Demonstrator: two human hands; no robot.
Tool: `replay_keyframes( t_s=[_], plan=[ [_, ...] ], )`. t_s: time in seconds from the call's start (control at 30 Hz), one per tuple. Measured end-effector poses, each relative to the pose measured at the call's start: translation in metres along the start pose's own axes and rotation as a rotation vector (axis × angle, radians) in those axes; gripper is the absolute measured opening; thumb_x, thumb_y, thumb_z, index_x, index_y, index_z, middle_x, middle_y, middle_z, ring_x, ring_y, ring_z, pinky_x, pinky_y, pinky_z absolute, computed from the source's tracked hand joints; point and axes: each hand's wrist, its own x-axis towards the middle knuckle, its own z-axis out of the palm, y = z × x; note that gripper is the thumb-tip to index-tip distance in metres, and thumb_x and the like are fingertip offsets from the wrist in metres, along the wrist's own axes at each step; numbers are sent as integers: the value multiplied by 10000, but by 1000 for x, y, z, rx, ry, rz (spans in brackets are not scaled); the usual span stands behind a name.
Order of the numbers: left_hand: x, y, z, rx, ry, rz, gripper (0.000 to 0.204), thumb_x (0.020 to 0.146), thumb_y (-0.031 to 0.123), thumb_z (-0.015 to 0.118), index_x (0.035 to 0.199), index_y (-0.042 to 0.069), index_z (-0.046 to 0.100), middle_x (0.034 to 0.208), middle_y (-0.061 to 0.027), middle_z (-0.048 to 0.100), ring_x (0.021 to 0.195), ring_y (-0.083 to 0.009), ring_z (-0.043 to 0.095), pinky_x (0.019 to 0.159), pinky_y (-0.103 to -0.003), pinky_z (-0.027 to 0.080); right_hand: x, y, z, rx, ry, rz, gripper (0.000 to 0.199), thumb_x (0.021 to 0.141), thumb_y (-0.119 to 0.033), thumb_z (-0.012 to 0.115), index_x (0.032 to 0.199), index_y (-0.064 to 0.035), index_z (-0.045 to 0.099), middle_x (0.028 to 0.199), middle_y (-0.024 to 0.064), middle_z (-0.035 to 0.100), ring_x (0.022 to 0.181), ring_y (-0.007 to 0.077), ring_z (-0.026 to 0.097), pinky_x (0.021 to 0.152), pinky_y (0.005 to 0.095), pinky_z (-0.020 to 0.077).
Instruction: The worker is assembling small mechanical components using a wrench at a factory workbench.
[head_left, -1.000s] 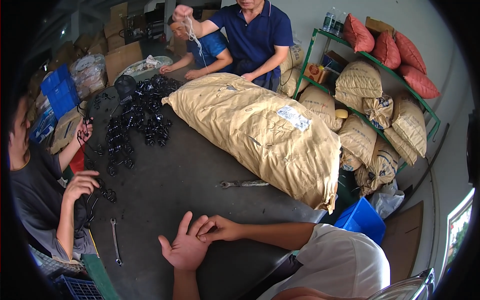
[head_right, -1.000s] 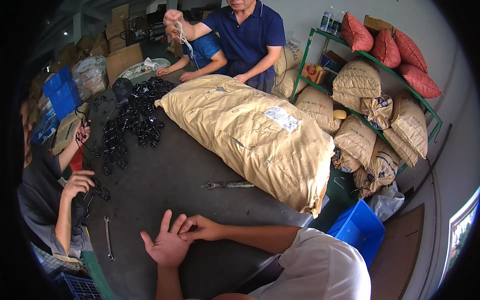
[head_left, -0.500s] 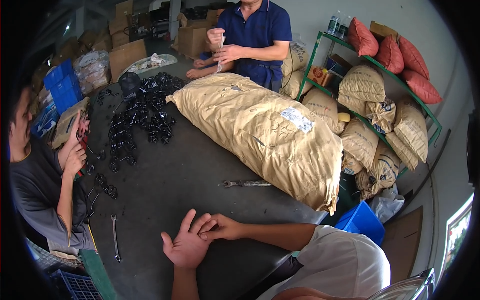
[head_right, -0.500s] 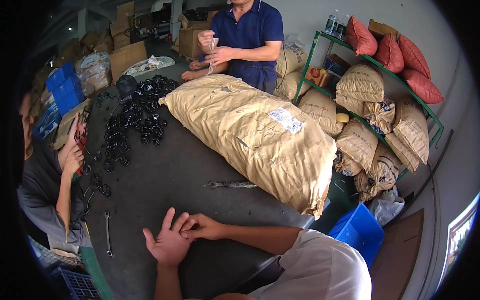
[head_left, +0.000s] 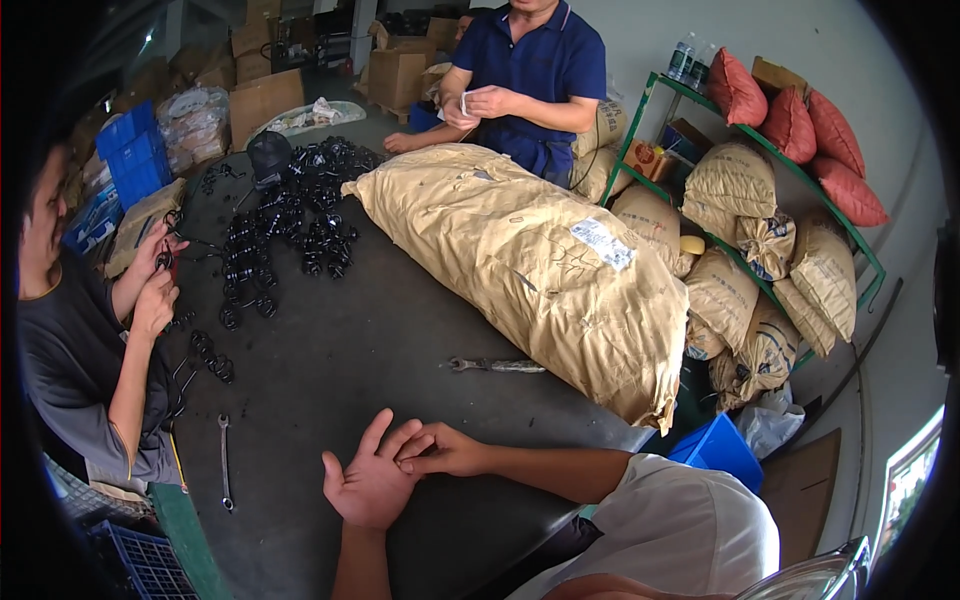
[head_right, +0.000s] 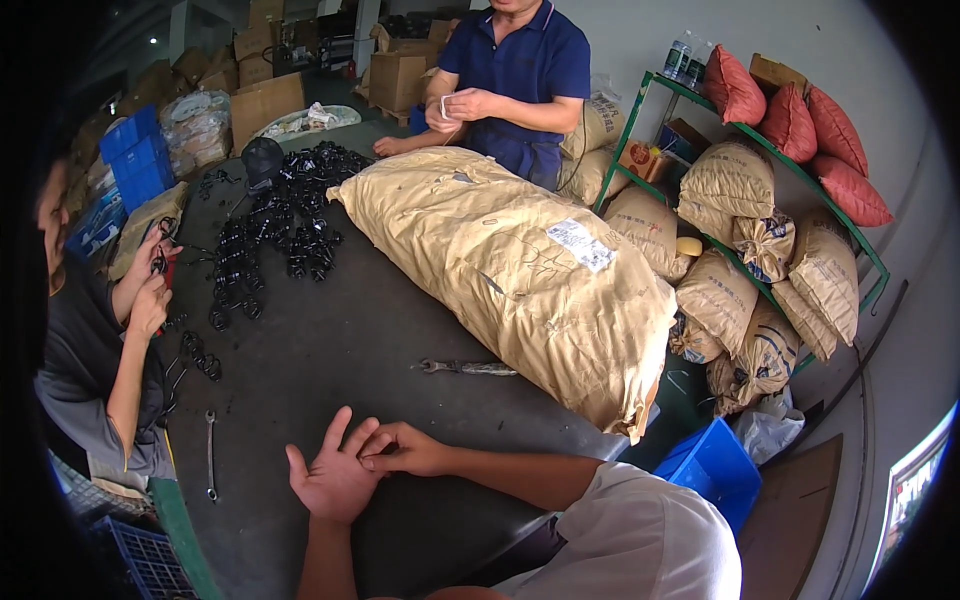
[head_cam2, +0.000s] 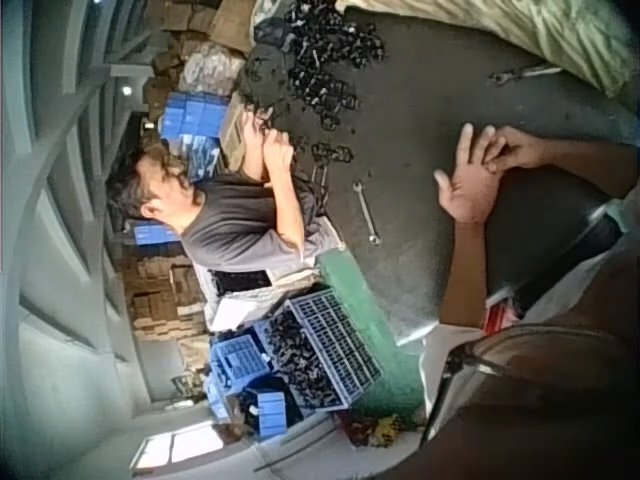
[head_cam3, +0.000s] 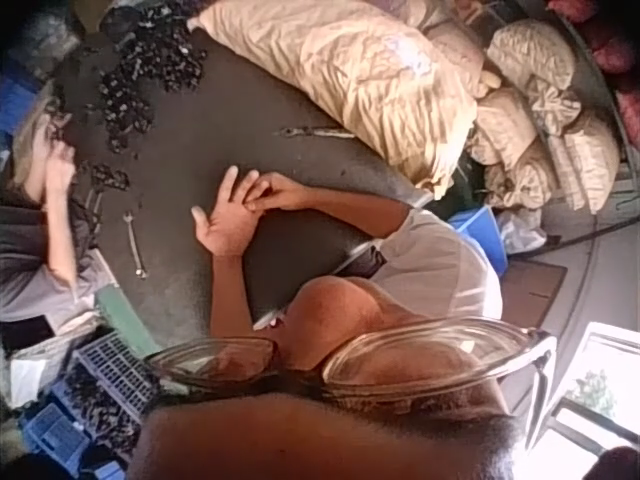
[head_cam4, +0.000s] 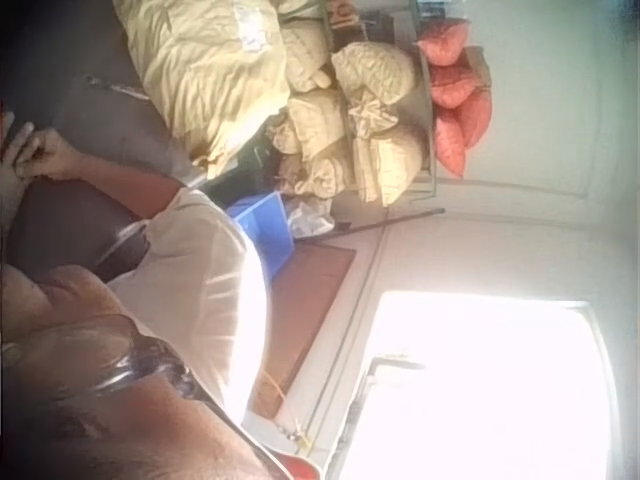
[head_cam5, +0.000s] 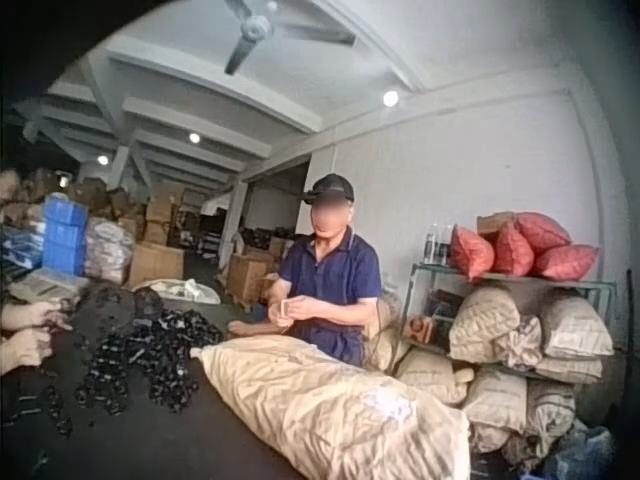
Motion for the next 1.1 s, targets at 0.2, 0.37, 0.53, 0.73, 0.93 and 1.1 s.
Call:
replay_keyframes(
  t_s=[0.2, 0.37, 0.53, 0.73, 0.93, 1.1],
  plan=[
    [2, -2, 3, -61, -5, 41, 933, 990, 745, 255, 1613, 50, 219, 1581, -266, 375, 1422, -471, 397, 1188, -606, 256, 0, 0, 2, -34, 31, -42, 245, 967, -180, 721, 1123, 9, 699, 972, 54, 704, 844, 115, 674, 724, 265, 550],
    [3, -2, 3, -60, 5, 37, 930, 991, 744, 252, 1611, 50, 226, 1577, -261, 386, 1415, -472, 406, 1183, -605, 266, 1, 3, 1, -36, 17, -33, 206, 964, -167, 722, 1080, 3, 702, 966, 38, 704, 818, 91, 660, 720, 255, 537],
    [2, 0, 4, -9, 12, 25, 917, 988, 757, 203, 1616, 91, 239, 1567, -233, 419, 1396, -449, 431, 1184, -602, 259, 1, 3, 1, -48, 7, -28, 187, 966, -154, 715, 1078, -5, 705, 937, 28, 700, 806, 85, 648, 713, 254, 524],
    [2, -2, 4, -60, 16, 38, 929, 991, 744, 256, 1608, 51, 234, 1566, -262, 402, 1404, -457, 426, 1176, -596, 282, 0, 1, 3, -34, 18, -34, 175, 965, -148, 714, 1058, 0, 706, 936, 29, 699, 801, 81, 636, 719, 256, 521],
    [2, -2, 4, -70, 18, 43, 926, 994, 741, 247, 1608, 48, 237, 1562, -264, 407, 1396, -452, 435, 1174, -594, 287, 0, 0, 3, -39, 19, -32, 173, 964, -147, 715, 1053, 0, 703, 942, 28, 697, 807, 79, 634, 717, 258, 520],
    [2, -2, 4, -59, 16, 44, 923, 997, 737, 248, 1608, 46, 237, 1561, -262, 408, 1391, -446, 440, 1174, -591, 289, 1, 4, 1, -90, 10, -54, 171, 967, -148, 712, 1056, -3, 700, 946, 25, 695, 807, 77, 630, 710, 258, 516]
  ],
)
